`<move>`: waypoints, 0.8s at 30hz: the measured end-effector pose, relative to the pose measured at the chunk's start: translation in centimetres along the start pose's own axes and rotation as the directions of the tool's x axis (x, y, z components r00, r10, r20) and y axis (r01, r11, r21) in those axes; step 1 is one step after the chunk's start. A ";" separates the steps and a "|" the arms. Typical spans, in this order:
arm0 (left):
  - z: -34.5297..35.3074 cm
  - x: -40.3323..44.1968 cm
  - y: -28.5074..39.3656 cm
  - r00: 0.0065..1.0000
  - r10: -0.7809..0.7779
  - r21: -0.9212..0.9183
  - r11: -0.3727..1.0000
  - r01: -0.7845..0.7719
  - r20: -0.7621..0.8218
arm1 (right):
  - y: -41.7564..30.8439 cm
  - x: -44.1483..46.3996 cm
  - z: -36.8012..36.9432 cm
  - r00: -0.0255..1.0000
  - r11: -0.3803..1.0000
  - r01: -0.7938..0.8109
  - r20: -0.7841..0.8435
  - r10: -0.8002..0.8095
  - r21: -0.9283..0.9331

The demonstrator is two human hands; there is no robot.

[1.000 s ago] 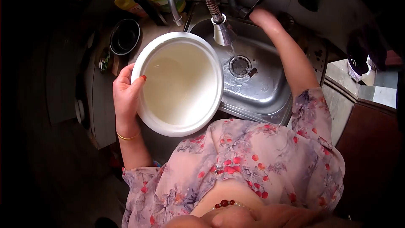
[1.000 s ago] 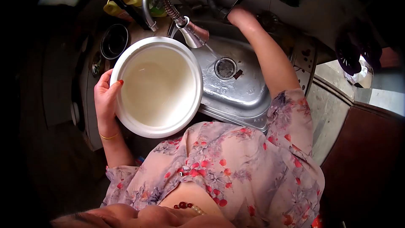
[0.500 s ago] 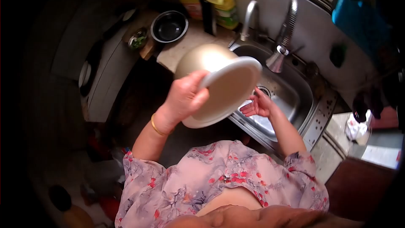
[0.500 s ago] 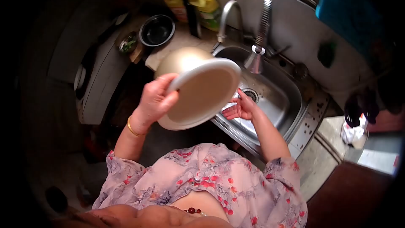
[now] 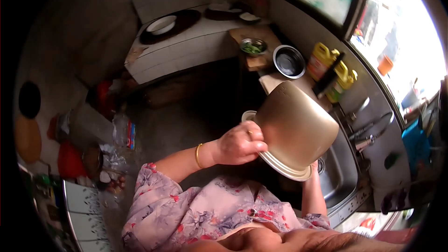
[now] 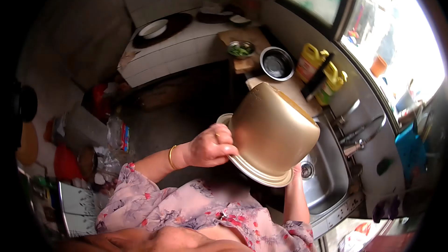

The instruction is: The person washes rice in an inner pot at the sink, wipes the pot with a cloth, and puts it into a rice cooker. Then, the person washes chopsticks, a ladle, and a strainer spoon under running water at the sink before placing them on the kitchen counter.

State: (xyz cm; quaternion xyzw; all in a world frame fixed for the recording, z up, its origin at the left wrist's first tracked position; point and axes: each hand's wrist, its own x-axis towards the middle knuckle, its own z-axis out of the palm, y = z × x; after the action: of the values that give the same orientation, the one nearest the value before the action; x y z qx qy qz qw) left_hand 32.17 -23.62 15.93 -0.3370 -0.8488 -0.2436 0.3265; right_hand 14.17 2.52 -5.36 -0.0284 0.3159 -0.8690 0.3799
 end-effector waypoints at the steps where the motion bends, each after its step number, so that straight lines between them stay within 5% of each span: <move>1: -1.7 -2.3 0.3 0.988 -0.118 0.092 0.988 0.127 -0.099 | 1.1 0.8 1.3 0.999 1.000 0.018 0.046 -0.018 -0.010; 2: -3.3 -4.1 0.8 0.934 -0.257 0.176 0.936 0.304 -0.248 | 2.4 2.0 2.7 0.995 1.000 0.030 0.096 -0.029 -0.005; 4: -4.0 -8.8 -0.2 0.590 -0.536 -0.110 0.789 0.604 -0.603 | 5.5 3.5 7.1 0.988 0.999 -0.001 0.154 -0.007 0.048; 5: -4.7 -11.6 -0.3 0.336 -0.860 -0.788 0.495 0.367 -0.384 | 7.1 4.0 9.7 0.990 0.990 -0.049 0.136 0.032 0.130; 6: -6.8 -13.4 -0.1 0.136 -0.991 -0.988 0.041 0.146 -0.021 | 8.5 4.4 13.0 0.991 0.972 -0.094 0.117 0.070 0.213; 8: -9.4 -16.2 0.2 0.253 -0.960 -0.960 -0.181 -0.214 0.124 | 11.8 6.4 17.6 0.992 0.995 -0.094 0.087 0.092 0.019; 9: -10.8 -17.3 0.9 0.195 -0.968 -0.929 -0.214 -0.301 0.160 | 13.6 7.4 19.4 0.987 0.996 -0.061 0.148 0.070 -0.063; 10: -11.3 -20.0 0.0 0.159 -0.987 -0.954 -0.064 -0.294 0.018 | 15.3 8.1 21.6 0.977 0.990 -0.024 0.208 0.053 -0.139; 12: -13.5 -24.8 0.5 0.237 -0.971 -0.933 -0.061 -0.354 -0.026 | 17.9 8.5 26.1 0.958 0.963 -0.008 0.273 0.085 -0.271; 13: -14.5 -25.8 1.1 0.034 -0.998 -0.915 0.031 -0.402 -0.049 | 19.3 9.2 27.8 0.931 0.955 -0.025 0.341 0.130 -0.295; 18: -17.3 -34.9 2.4 -0.318 -0.926 -0.948 0.266 -0.176 -0.201 | 26.8 12.9 34.5 0.784 0.913 -0.162 0.512 0.350 -0.375; 19: -17.5 -41.7 1.9 0.108 -0.954 -0.934 0.245 -0.261 -0.281 | 28.4 14.1 35.3 0.747 0.897 -0.142 0.549 0.375 -0.418; 20: -17.5 -46.8 0.6 0.509 -0.793 -0.925 0.171 -0.339 -0.334 | 29.7 15.3 35.9 0.716 0.880 -0.117 0.575 0.396 -0.460; 22: -21.1 -39.0 4.4 -0.218 -0.938 -0.922 0.316 -0.225 -0.268 | 30.1 16.2 38.1 0.751 0.808 -0.104 0.487 0.446 -0.580; 24: -23.2 -40.1 5.0 -0.296 -0.903 -0.904 0.378 -0.201 -0.312 | 31.5 19.5 37.8 0.772 0.742 -0.098 0.420 0.477 -0.663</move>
State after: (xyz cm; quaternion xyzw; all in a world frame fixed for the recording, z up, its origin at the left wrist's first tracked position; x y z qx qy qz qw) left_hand 67.36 -51.60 3.56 0.2279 -0.1851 -0.8075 0.5115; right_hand 31.49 -46.73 3.16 -0.3525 0.4501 -0.5981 0.5616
